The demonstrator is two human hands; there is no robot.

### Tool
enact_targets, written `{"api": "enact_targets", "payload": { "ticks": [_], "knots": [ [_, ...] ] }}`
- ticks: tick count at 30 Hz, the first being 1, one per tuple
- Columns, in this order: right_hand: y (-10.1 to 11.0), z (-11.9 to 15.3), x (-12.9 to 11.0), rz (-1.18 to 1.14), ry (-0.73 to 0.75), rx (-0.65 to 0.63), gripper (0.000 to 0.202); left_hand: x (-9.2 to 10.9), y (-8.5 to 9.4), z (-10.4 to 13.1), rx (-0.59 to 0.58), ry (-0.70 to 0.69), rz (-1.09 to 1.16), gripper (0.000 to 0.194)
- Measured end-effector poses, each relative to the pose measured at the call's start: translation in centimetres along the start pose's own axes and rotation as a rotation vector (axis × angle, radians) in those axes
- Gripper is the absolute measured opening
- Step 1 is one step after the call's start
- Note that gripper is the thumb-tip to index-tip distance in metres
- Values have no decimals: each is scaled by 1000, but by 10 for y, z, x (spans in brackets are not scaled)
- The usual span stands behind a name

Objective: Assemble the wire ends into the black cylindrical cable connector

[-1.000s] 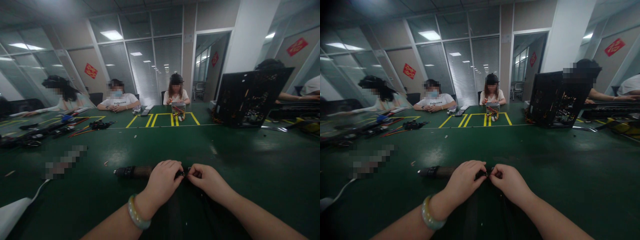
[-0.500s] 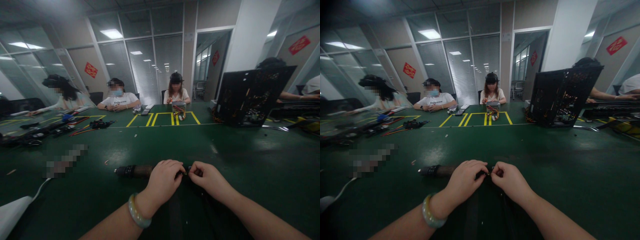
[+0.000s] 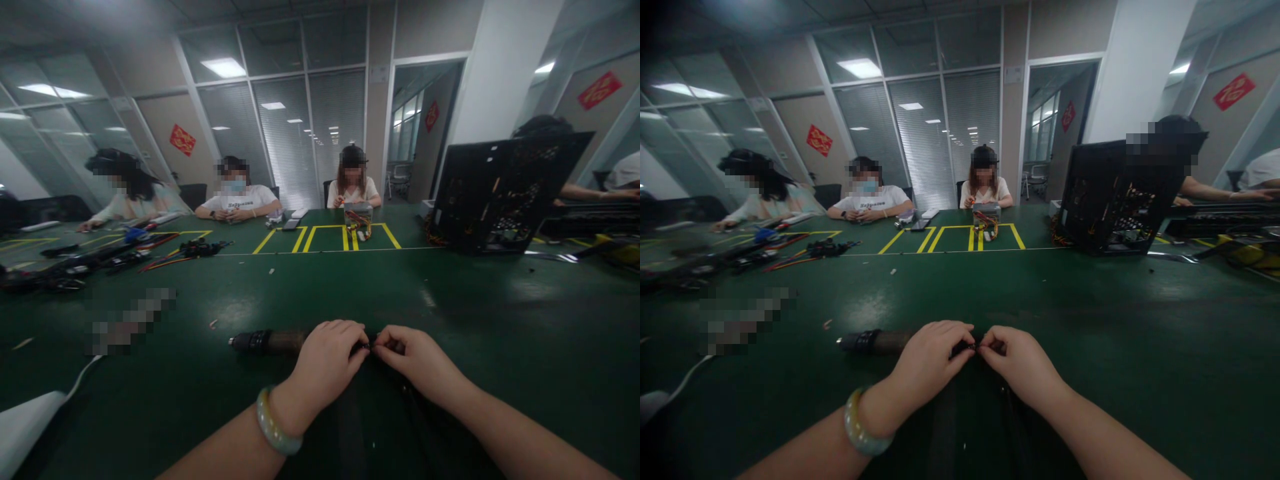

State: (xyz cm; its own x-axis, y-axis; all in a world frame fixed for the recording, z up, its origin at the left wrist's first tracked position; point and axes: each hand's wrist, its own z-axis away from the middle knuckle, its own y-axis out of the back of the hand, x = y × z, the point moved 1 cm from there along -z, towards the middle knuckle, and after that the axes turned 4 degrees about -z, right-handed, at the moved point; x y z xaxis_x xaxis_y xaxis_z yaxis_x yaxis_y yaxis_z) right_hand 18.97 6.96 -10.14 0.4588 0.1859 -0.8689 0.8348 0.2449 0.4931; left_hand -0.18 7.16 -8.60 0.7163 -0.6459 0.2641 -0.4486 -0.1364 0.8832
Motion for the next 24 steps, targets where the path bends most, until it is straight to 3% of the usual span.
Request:
{"api": "enact_targets", "payload": {
  "ticks": [8, 14, 20, 24],
  "knots": [
    [1, -1, 1, -41, -10, -7, 11, 2, 2, 1, 0, 7, 13, 21],
    [1, 0, -1, -3, -17, -12, 11, 0, 1, 0, -1, 7, 9, 14],
    [0, -1, 0, 27, -16, 7, 12, 0, 0, 1, -4, 23, 17, 23],
    [1, -1, 0, 43, -12, 9, 12, 0, 1, 1, -7, 19, 20, 14]
  ]
}}
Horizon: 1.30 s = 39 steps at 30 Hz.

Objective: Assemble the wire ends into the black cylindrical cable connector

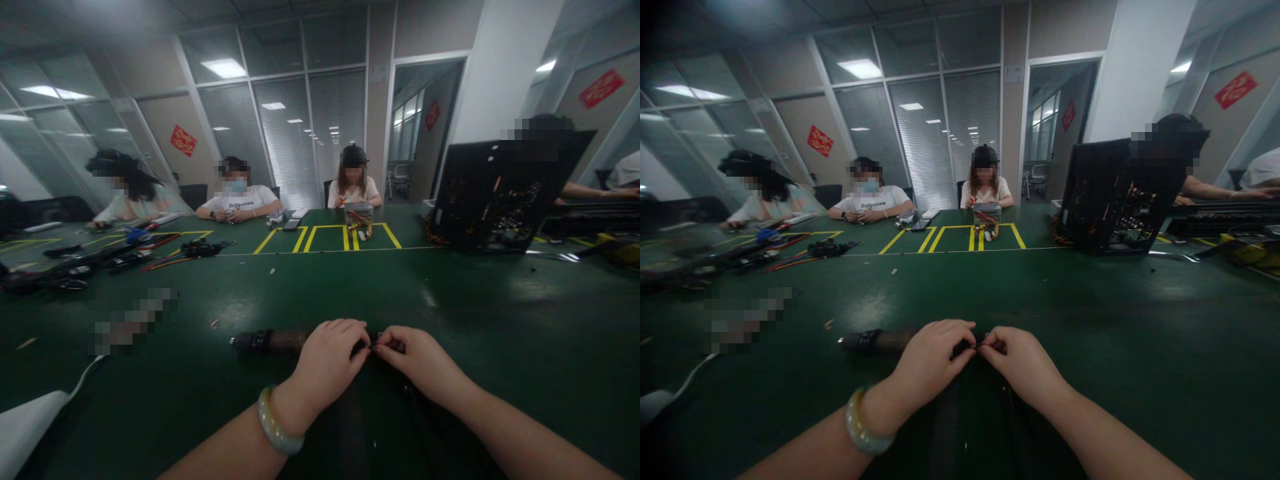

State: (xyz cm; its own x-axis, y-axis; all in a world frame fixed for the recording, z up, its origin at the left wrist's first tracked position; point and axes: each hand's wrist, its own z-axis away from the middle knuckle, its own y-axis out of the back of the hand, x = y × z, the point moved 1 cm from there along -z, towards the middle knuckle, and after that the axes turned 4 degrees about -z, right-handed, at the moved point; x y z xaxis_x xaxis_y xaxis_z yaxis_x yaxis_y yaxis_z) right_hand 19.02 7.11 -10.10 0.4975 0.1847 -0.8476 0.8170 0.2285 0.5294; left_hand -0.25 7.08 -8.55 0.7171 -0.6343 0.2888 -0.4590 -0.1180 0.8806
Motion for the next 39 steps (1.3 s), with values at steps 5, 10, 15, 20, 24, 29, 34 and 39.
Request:
{"api": "enact_targets", "payload": {
  "ticks": [5, 10, 15, 20, 24, 29, 34, 39],
  "knots": [
    [0, 0, 0, -2, 1, -3, 12, 0, 0, -1, 3, -37, -1, 18],
    [-1, -1, 2, -15, 0, -13, 12, -1, -1, 0, 9, 8, -8, 20],
    [0, -1, 3, -19, 12, -12, 11, 1, 0, 0, 6, -39, -5, 18],
    [-1, -1, 3, -16, 2, -5, 12, 1, 0, 0, 17, 10, 3, 21],
    [-2, -1, 5, -36, 0, -17, 12, 1, 1, -1, 8, -20, 6, 15],
    [-2, -2, 6, -22, 16, -6, 11, 0, 0, 0, 18, -6, 1, 19],
    [-2, -2, 5, -29, 14, -12, 11, 0, -1, 0, 8, 2, 4, 15],
    [-1, -1, 3, -30, 0, -14, 12, 1, 1, -1, -2, -14, -3, 14]
  ]
}}
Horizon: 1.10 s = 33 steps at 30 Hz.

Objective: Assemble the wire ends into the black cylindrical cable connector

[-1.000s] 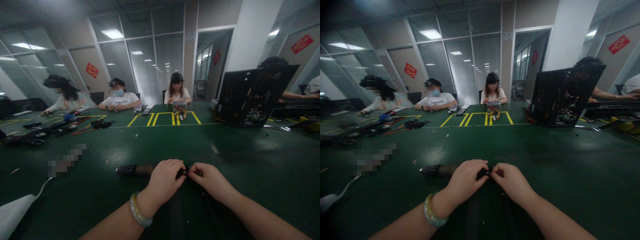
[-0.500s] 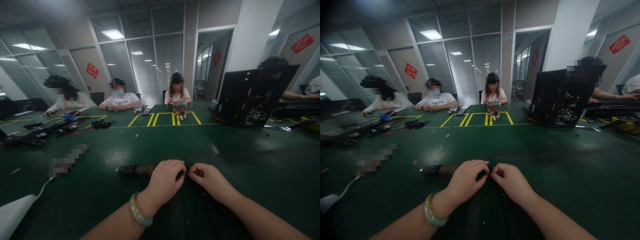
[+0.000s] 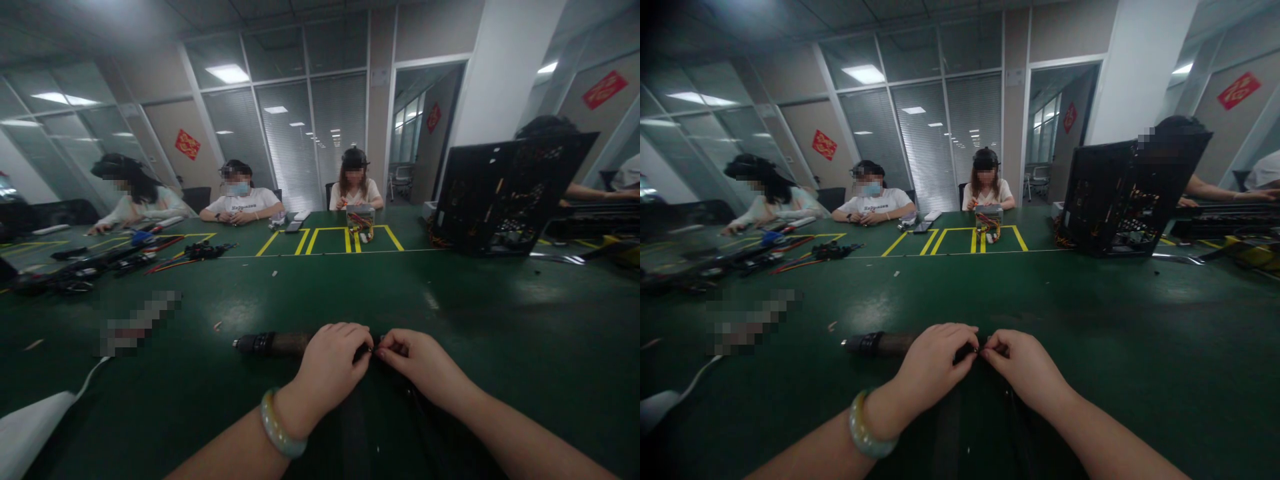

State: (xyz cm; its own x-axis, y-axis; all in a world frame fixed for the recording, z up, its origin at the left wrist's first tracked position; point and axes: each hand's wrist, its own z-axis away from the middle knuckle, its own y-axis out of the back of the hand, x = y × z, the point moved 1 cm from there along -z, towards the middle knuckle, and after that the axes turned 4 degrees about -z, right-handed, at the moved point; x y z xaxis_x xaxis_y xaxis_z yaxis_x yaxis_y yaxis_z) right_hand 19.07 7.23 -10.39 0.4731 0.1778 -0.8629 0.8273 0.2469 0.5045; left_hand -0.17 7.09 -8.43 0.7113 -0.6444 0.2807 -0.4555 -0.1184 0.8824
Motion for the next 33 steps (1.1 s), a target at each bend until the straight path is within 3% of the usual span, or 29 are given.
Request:
{"api": "enact_targets", "payload": {
  "ticks": [33],
  "knots": [
    [-1, -2, 1, -22, -3, -41, 14, 0, -2, -1, -7, 34, 7, 8]
  ]
}}
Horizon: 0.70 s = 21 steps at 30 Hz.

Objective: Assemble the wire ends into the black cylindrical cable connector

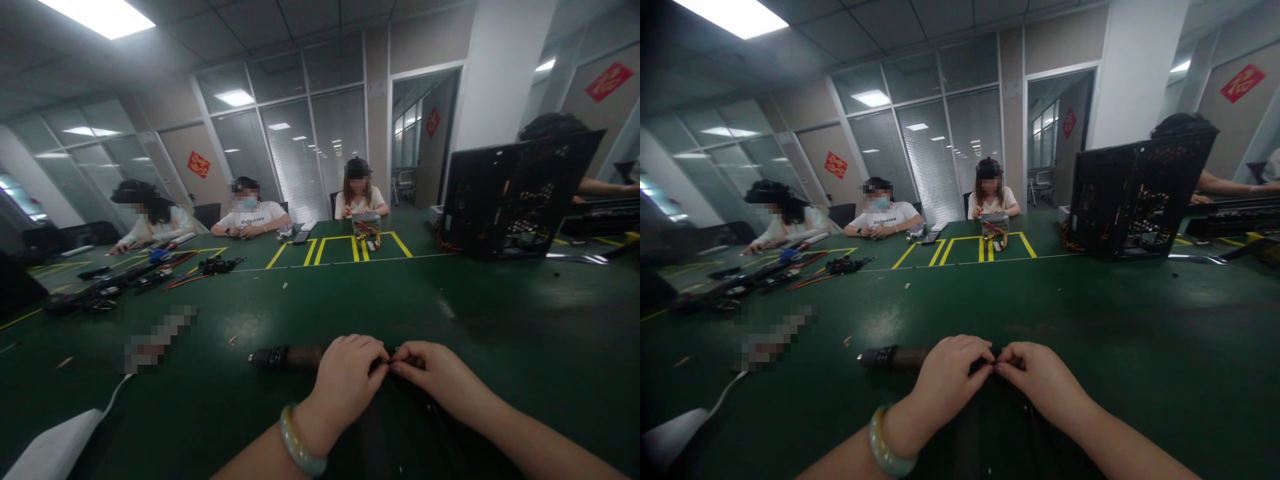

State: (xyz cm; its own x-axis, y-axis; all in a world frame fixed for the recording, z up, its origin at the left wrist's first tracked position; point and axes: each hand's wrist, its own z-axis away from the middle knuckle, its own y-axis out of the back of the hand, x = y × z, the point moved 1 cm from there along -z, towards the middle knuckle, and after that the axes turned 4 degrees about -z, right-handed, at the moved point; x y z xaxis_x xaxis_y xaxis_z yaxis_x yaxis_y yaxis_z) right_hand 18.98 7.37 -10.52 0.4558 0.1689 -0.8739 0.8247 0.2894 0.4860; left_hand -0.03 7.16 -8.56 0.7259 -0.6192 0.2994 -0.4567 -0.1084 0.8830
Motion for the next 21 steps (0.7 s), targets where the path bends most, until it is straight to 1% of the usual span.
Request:
{"api": "enact_targets", "payload": {
  "ticks": [8, 14, 21],
  "knots": [
    [1, 2, -6, -12, -14, -20, 14, 0, 0, 0, 10, 13, 0, 10],
    [1, 3, -6, 22, -7, 12, 13, 1, 1, 1, 0, 7, -24, 9],
    [0, 3, -6, 39, -2, 20, 13, 1, 1, 0, -8, 2, -32, 7]
  ]
}}
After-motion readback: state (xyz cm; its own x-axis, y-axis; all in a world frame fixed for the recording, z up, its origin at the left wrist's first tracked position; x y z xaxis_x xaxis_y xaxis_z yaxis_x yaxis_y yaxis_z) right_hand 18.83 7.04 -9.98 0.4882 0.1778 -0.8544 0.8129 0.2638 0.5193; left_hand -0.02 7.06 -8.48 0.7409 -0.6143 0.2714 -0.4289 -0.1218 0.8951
